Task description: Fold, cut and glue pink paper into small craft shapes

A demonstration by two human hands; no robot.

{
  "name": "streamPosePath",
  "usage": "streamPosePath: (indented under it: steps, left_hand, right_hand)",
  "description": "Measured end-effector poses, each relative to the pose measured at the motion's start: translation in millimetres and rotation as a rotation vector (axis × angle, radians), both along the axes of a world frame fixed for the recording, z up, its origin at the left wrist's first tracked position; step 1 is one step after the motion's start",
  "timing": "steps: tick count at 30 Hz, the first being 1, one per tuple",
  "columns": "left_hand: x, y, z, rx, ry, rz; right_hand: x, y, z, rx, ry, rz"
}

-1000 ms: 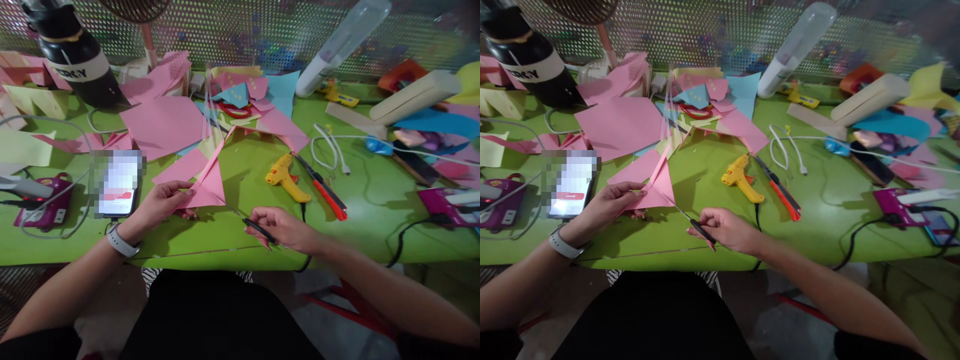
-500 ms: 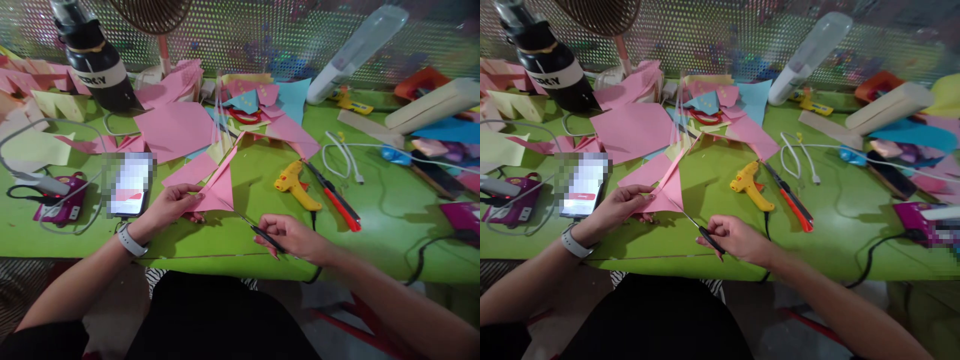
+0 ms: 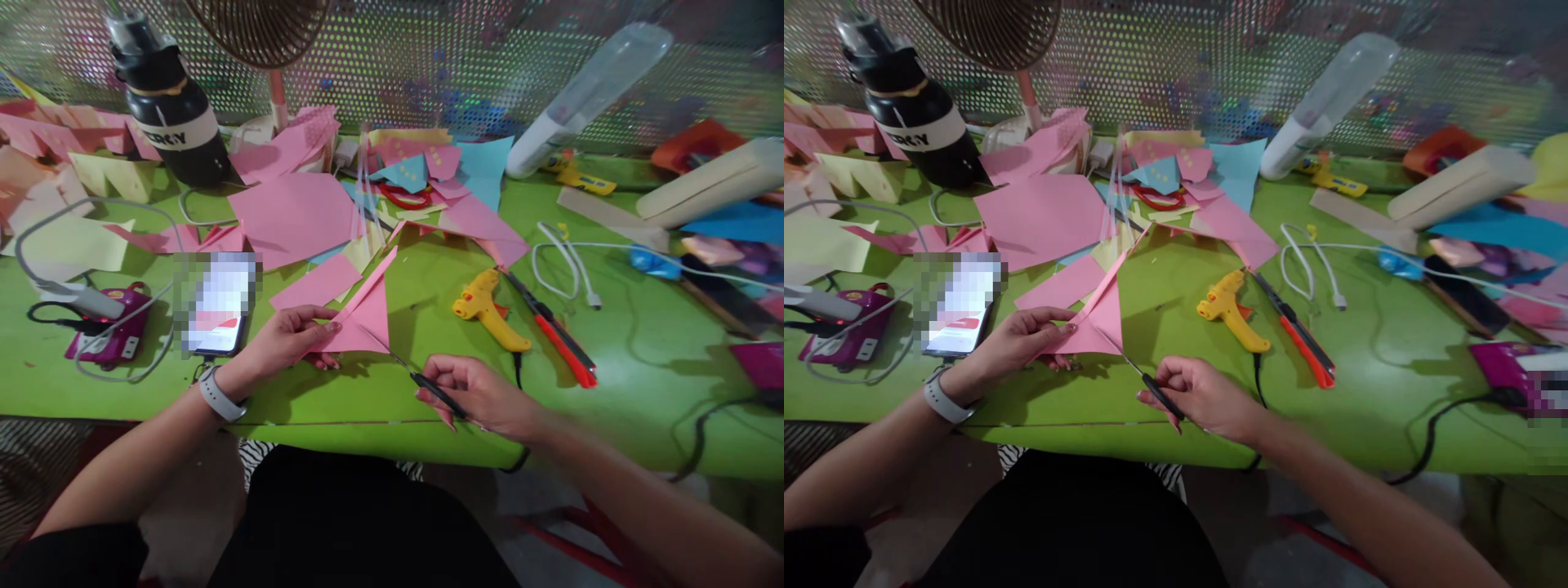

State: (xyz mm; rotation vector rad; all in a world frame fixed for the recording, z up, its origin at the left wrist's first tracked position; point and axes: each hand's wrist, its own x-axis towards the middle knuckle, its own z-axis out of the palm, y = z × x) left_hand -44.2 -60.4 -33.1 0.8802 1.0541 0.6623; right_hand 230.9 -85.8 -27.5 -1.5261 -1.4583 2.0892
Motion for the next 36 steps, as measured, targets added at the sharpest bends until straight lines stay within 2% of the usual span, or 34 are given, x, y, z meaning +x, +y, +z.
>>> streamPosePath:
  steps: [8, 12, 22, 36]
  left_hand:
    - [1, 0, 1.1, -0.013, 0.02, -0.037]
    - [0, -1, 0.6, -0.004, 0.018, -0.034]
    - [0, -2, 0.9, -0.004, -0.003, -0.069]
    - [0, -2, 4.0, -0.013, 0.019, -0.073]
  right_hand:
    - [-4, 2, 2.1, -0.012, -0.044, 0.042]
    - [-6, 0, 2.0, -0.007, -0.02, 0.018]
    - [1, -3, -13.3, 0.003, 0.003, 0.025]
    - [-8, -1, -4.0, -0.048, -0.007, -0.003]
